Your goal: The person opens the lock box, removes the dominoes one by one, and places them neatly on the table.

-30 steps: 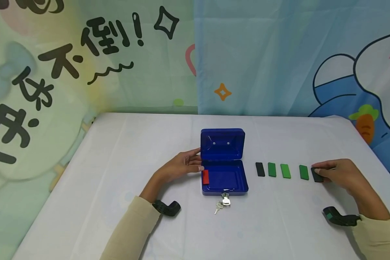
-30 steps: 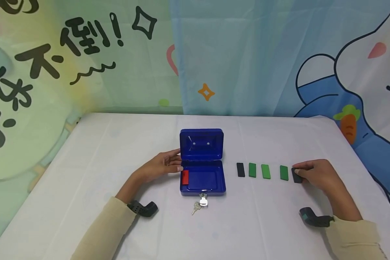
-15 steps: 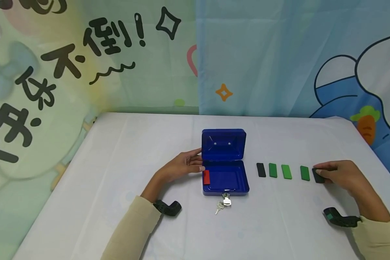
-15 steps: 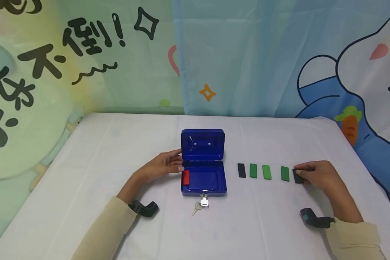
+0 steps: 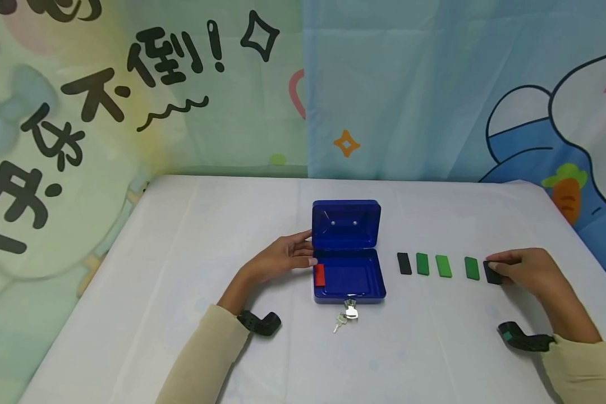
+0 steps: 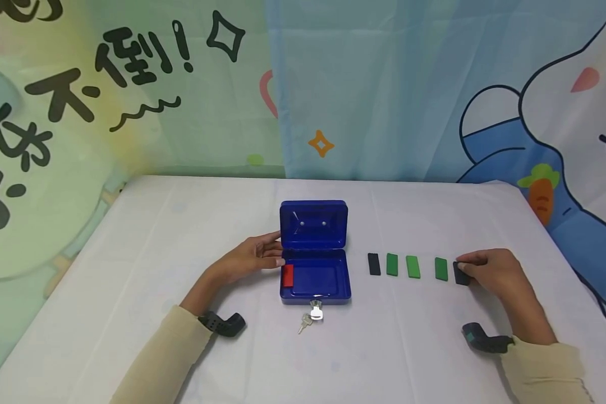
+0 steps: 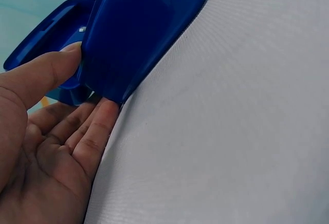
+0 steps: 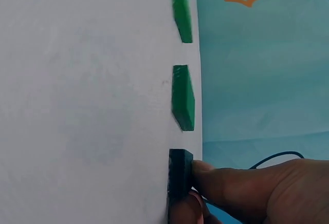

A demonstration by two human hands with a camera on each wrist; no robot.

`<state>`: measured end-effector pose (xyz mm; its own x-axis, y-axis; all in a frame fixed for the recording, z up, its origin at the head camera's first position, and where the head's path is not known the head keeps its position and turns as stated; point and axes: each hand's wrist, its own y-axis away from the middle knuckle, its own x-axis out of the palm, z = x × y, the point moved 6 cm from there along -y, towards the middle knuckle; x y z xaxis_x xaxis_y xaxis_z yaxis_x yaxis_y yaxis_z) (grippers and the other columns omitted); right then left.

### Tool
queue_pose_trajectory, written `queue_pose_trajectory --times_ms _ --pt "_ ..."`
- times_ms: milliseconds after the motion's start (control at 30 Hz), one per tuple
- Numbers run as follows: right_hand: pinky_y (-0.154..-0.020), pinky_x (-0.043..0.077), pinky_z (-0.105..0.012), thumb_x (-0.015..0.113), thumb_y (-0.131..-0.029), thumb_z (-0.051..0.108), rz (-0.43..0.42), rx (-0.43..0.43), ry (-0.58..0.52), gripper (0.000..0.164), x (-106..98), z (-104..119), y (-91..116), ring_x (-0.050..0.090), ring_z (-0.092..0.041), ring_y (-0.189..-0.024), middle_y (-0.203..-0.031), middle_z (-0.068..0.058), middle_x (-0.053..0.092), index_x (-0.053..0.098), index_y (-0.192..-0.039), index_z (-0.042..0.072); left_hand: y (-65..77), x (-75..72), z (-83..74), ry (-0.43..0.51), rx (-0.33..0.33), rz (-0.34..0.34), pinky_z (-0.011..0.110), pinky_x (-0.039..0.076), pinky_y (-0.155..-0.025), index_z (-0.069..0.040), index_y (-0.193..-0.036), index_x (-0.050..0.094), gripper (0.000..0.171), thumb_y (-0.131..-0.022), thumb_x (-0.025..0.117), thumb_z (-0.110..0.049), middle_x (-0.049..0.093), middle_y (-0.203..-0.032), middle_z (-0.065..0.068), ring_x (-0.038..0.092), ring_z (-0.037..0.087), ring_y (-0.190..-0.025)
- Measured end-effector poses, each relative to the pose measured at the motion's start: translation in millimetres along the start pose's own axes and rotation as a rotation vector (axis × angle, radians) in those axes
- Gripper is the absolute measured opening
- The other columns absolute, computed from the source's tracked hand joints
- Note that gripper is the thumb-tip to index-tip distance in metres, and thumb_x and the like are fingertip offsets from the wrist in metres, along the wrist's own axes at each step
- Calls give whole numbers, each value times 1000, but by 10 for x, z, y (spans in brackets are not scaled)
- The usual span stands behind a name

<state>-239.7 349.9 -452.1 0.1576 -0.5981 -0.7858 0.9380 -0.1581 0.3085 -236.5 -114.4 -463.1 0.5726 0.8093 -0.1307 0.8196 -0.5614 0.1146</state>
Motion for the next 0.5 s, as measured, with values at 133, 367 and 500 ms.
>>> queue_pose_trajectory --times_ms 133,367,500 --pt "-62 44 -28 61 -95 12 -19 -18 3 35 16 39 15 55 -35 -87 -112 -33 55 59 -120 -13 14 -17 10 3 -1 -4 31 42 -102 -10 -154 27 75 -92 68 -15 56 -135 8 52 17 -124" --pt "-78 49 -55 49 -102 33 -12 -16 -8 60 -12 40 112 60 -35 -86 -111 -35 56 45 -131 -20 -1 -13 4 -10 7 6 30 42 -102 -12 -155 27 75 -92 69 -17 56 -136 6 52 15 -124" --pt "-83 48 -58 43 -104 35 -7 -46 -37 63 -25 54 142 64 -28 -81 -110 -35 58 43 -130 -22 0 -15 3 -25 10 4 31 41 -103 -13 -155 27 75 -92 68 -17 55 -137 6 52 15 -124"
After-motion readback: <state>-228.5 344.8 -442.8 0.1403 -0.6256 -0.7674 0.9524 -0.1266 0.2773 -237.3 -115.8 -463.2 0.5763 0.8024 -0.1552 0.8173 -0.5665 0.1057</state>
